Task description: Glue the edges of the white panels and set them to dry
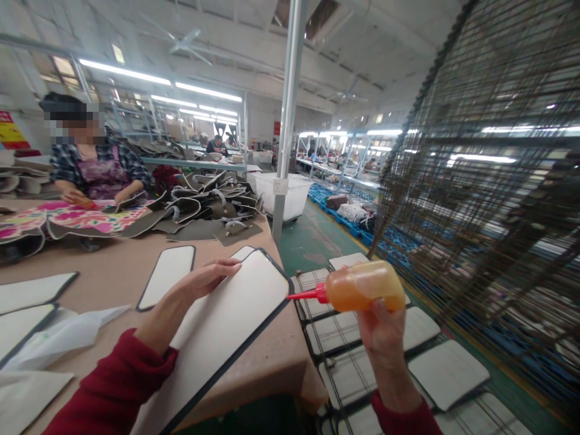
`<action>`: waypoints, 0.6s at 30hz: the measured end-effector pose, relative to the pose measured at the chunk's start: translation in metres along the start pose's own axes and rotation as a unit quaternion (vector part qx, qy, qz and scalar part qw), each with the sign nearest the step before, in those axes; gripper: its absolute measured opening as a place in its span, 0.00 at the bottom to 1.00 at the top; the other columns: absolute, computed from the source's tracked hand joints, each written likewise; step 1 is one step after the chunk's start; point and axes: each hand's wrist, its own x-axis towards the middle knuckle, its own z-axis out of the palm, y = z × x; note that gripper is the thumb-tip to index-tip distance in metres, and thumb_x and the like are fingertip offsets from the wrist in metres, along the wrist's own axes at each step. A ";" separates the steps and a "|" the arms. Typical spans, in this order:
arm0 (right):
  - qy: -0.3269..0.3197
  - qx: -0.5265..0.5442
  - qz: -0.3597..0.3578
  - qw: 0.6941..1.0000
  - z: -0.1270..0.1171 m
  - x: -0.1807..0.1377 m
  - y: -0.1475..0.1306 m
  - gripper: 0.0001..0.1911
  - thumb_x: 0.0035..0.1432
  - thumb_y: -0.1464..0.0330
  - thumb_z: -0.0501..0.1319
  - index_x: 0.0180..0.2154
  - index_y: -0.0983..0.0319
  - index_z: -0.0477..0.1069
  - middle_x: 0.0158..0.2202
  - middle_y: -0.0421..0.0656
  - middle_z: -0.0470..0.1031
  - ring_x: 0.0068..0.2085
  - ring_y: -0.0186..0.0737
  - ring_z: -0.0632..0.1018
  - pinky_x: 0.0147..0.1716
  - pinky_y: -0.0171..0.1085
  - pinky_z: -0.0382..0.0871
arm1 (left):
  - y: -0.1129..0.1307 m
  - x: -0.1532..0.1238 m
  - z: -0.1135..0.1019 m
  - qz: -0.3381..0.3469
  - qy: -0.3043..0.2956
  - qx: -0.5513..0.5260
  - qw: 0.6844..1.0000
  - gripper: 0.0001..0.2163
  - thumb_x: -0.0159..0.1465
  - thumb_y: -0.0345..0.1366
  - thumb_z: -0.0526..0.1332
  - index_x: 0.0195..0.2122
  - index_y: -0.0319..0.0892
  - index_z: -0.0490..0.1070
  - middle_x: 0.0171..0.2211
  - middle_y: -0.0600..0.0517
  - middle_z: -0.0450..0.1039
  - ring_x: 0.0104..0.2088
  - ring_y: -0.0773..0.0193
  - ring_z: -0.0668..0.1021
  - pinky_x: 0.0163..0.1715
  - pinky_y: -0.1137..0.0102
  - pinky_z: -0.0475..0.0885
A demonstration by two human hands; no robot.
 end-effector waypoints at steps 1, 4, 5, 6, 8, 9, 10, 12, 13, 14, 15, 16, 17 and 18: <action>0.002 0.002 -0.001 1.000 0.001 0.000 0.000 0.30 0.41 0.61 0.74 0.48 0.58 0.73 0.44 0.49 0.80 0.43 0.53 0.81 0.54 0.60 0.67 | -0.001 0.000 0.000 0.003 -0.002 -0.007 1.000 0.13 0.45 0.32 0.74 0.32 0.37 0.78 0.27 0.48 0.79 0.26 0.61 0.79 0.25 0.72 0.74; 0.007 0.003 -0.005 1.000 0.005 0.003 0.001 0.29 0.41 0.61 0.74 0.47 0.59 0.73 0.45 0.49 0.80 0.43 0.52 0.81 0.52 0.58 0.69 | -0.006 0.002 -0.001 0.010 0.003 -0.025 1.000 0.13 0.44 0.31 0.74 0.30 0.38 0.76 0.25 0.51 0.77 0.24 0.63 0.78 0.23 0.74 0.73; 0.012 0.001 -0.010 1.000 0.006 0.005 0.002 0.29 0.41 0.61 0.74 0.47 0.59 0.73 0.45 0.49 0.80 0.44 0.51 0.81 0.52 0.57 0.69 | -0.007 0.002 -0.001 0.013 0.008 -0.029 0.999 0.13 0.44 0.32 0.74 0.30 0.38 0.75 0.24 0.52 0.76 0.23 0.64 0.78 0.22 0.75 0.72; 0.018 -0.002 -0.019 1.000 0.007 0.007 0.002 0.28 0.41 0.61 0.74 0.46 0.60 0.74 0.45 0.49 0.80 0.45 0.51 0.80 0.52 0.56 0.70 | -0.008 0.002 -0.001 0.015 0.013 -0.032 0.999 0.13 0.44 0.32 0.74 0.29 0.38 0.74 0.24 0.53 0.75 0.23 0.65 0.77 0.22 0.75 0.72; 0.032 -0.012 -0.036 0.999 0.008 0.011 0.004 0.26 0.41 0.62 0.73 0.44 0.60 0.74 0.44 0.49 0.80 0.46 0.50 0.80 0.53 0.54 0.69 | -0.009 0.001 -0.001 0.019 0.017 -0.036 0.999 0.13 0.46 0.34 0.74 0.29 0.38 0.74 0.23 0.54 0.74 0.23 0.66 0.77 0.22 0.75 0.71; 0.037 -0.017 -0.042 0.998 0.008 0.013 0.005 0.26 0.41 0.61 0.73 0.44 0.60 0.75 0.45 0.49 0.80 0.47 0.50 0.79 0.54 0.54 0.69 | -0.010 0.000 -0.001 0.020 0.017 -0.038 0.999 0.13 0.46 0.35 0.74 0.30 0.38 0.73 0.23 0.54 0.74 0.23 0.66 0.76 0.21 0.75 0.71; 0.039 -0.023 -0.044 0.998 0.007 0.014 0.005 0.26 0.41 0.61 0.73 0.44 0.60 0.75 0.45 0.48 0.80 0.47 0.50 0.79 0.54 0.54 0.68 | -0.010 0.000 0.000 0.022 0.016 -0.041 0.999 0.14 0.46 0.36 0.74 0.30 0.39 0.73 0.23 0.55 0.73 0.22 0.67 0.76 0.21 0.76 0.71; 0.037 -0.038 -0.041 0.998 0.006 0.015 0.007 0.26 0.42 0.61 0.72 0.45 0.60 0.74 0.45 0.48 0.79 0.47 0.50 0.79 0.54 0.54 0.68 | -0.011 -0.002 0.001 0.029 0.016 -0.048 0.998 0.15 0.46 0.37 0.75 0.29 0.39 0.72 0.22 0.56 0.72 0.21 0.69 0.74 0.19 0.77 0.69; 0.035 -0.044 -0.037 0.998 0.006 0.015 0.008 0.26 0.42 0.61 0.72 0.45 0.60 0.74 0.45 0.48 0.79 0.46 0.50 0.79 0.54 0.54 0.68 | -0.012 -0.002 0.001 0.031 0.017 -0.053 0.998 0.15 0.46 0.37 0.75 0.28 0.39 0.71 0.21 0.57 0.71 0.20 0.70 0.74 0.18 0.77 0.69; 0.035 -0.047 -0.034 0.998 0.005 0.015 0.009 0.27 0.42 0.61 0.72 0.45 0.60 0.74 0.45 0.48 0.79 0.45 0.50 0.80 0.54 0.54 0.68 | -0.013 -0.003 0.002 0.033 0.020 -0.058 0.998 0.15 0.46 0.37 0.75 0.28 0.39 0.70 0.21 0.57 0.70 0.19 0.70 0.73 0.18 0.77 0.68; 0.034 -0.047 -0.031 0.998 0.005 0.014 0.011 0.27 0.41 0.61 0.72 0.45 0.60 0.73 0.45 0.48 0.80 0.44 0.49 0.80 0.53 0.54 0.69 | -0.014 -0.003 0.002 0.033 0.023 -0.062 0.997 0.15 0.46 0.37 0.75 0.27 0.40 0.69 0.21 0.57 0.70 0.19 0.70 0.73 0.18 0.77 0.68; 0.032 -0.044 -0.028 0.998 0.005 0.014 0.012 0.27 0.42 0.61 0.72 0.46 0.60 0.73 0.45 0.48 0.80 0.44 0.49 0.80 0.53 0.54 0.69 | -0.015 -0.003 0.001 0.033 0.027 -0.064 0.997 0.15 0.47 0.37 0.75 0.27 0.40 0.69 0.22 0.57 0.71 0.20 0.70 0.73 0.19 0.77 0.69; 0.029 -0.042 -0.023 0.998 0.006 0.013 0.013 0.27 0.42 0.61 0.72 0.46 0.60 0.73 0.45 0.48 0.80 0.44 0.49 0.80 0.52 0.54 0.70 | -0.017 -0.002 0.000 0.033 0.029 -0.065 0.997 0.15 0.47 0.38 0.74 0.28 0.40 0.69 0.22 0.57 0.71 0.20 0.69 0.74 0.19 0.77 0.69; 0.026 -0.040 -0.020 0.999 0.007 0.013 0.014 0.27 0.42 0.61 0.72 0.46 0.60 0.73 0.44 0.48 0.80 0.44 0.49 0.80 0.52 0.54 0.70 | -0.018 -0.002 0.000 0.033 0.029 -0.066 0.997 0.15 0.48 0.38 0.74 0.28 0.40 0.69 0.22 0.57 0.71 0.21 0.69 0.74 0.20 0.76 0.70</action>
